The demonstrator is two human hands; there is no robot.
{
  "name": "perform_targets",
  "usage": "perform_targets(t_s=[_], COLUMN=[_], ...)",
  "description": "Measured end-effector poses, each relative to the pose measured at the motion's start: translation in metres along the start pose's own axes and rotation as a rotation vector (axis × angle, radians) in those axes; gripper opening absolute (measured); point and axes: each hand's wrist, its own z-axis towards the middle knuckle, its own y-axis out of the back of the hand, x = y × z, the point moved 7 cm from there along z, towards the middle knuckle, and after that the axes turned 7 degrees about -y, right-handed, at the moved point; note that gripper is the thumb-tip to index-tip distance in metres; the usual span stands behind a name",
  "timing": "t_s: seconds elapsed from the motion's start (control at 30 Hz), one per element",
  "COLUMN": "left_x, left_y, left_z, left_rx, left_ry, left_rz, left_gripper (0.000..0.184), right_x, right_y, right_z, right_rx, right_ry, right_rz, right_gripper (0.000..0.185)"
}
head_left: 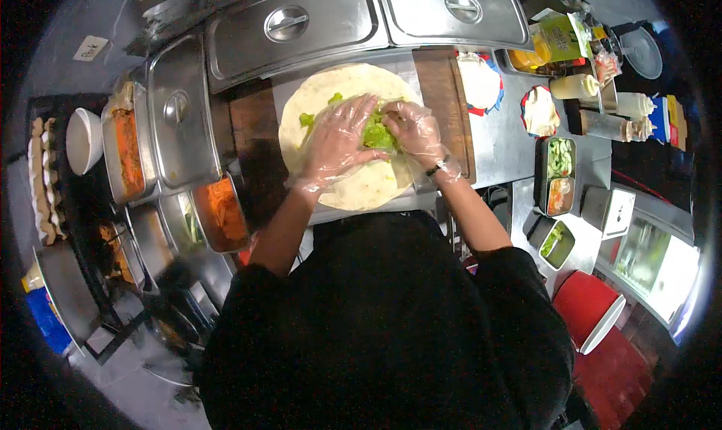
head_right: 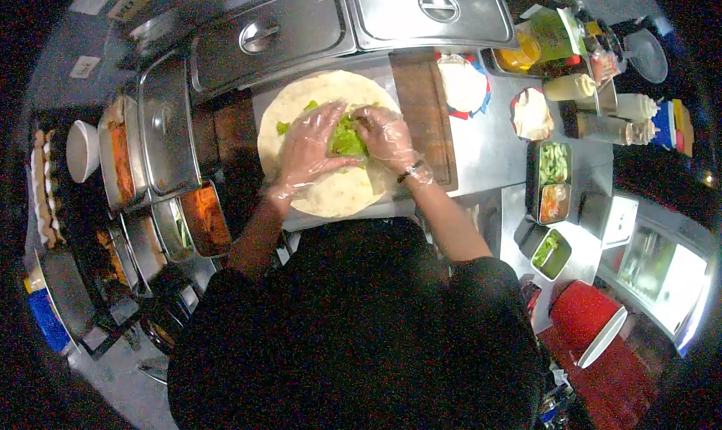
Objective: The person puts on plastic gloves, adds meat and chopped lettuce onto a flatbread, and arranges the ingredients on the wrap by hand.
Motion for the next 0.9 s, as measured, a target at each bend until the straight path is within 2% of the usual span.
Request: perform_targets(t_s=[0.07, 0.13, 0.2, 0.23, 0.3, 0.43, 0.53, 0.57, 0.67, 0.73, 0.83, 0.9], left_x=[0.002, 0.004, 0.007, 0.005, 0.003, 0.009, 0.011, 0.010, 0.007, 0.007, 0.009, 0.017], left_y=[-0.004, -0.012, -0.019, -0.019, -0.014, -0.024, -0.026, -0.025, -0.021, -0.021, -0.020, -0.019], left_z=[0.004, 0.006, 0.006, 0.007, 0.009, 0.005, 0.004, 0.004, 0.005, 0.004, 0.004, 0.006], left_rx=[0.016, 0.033, 0.085, 0.089, 0.042, 0.044, 0.035, 0.020, 0.005, 0.009, -0.023, 0.006], left_ry=[-0.032, -0.068, -0.058, -0.064, -0.057, -0.094, -0.099, -0.116, -0.136, -0.135, -0.136, -0.050], left_rz=[-0.072, -0.148, -0.212, -0.213, -0.169, -0.151, -0.153, -0.149, -0.142, -0.139, -0.139, -0.383], left_gripper=[0.082, 0.078, 0.067, 0.067, 0.057, 0.052, 0.047, 0.048, 0.048, 0.048, 0.053, 0.059], right_x=[-0.012, -0.015, -0.016, -0.018, -0.008, -0.012, -0.016, -0.028, -0.022, -0.024, -0.021, -0.019], right_y=[-0.011, -0.010, -0.009, -0.003, 0.008, 0.028, 0.028, 0.016, 0.000, -0.008, -0.019, -0.027], right_z=[-0.003, -0.005, -0.006, -0.007, -0.011, -0.024, -0.033, -0.034, -0.031, -0.026, -0.020, -0.019], right_rx=[0.054, 0.062, 0.111, 0.104, 0.179, 0.075, 0.086, 0.215, 0.308, 0.274, 0.291, 0.311], right_ry=[-0.156, -0.156, -0.117, -0.121, 0.055, 0.067, 0.069, 0.049, 0.084, 0.110, 0.213, 0.195], right_rz=[0.008, 0.009, 0.105, 0.106, 0.247, 0.239, -0.166, -0.337, -0.424, -0.457, -0.285, -0.190], right_gripper=[0.019, 0.020, 0.017, 0.017, 0.021, 0.023, 0.091, 0.123, 0.126, 0.129, 0.124, 0.121])
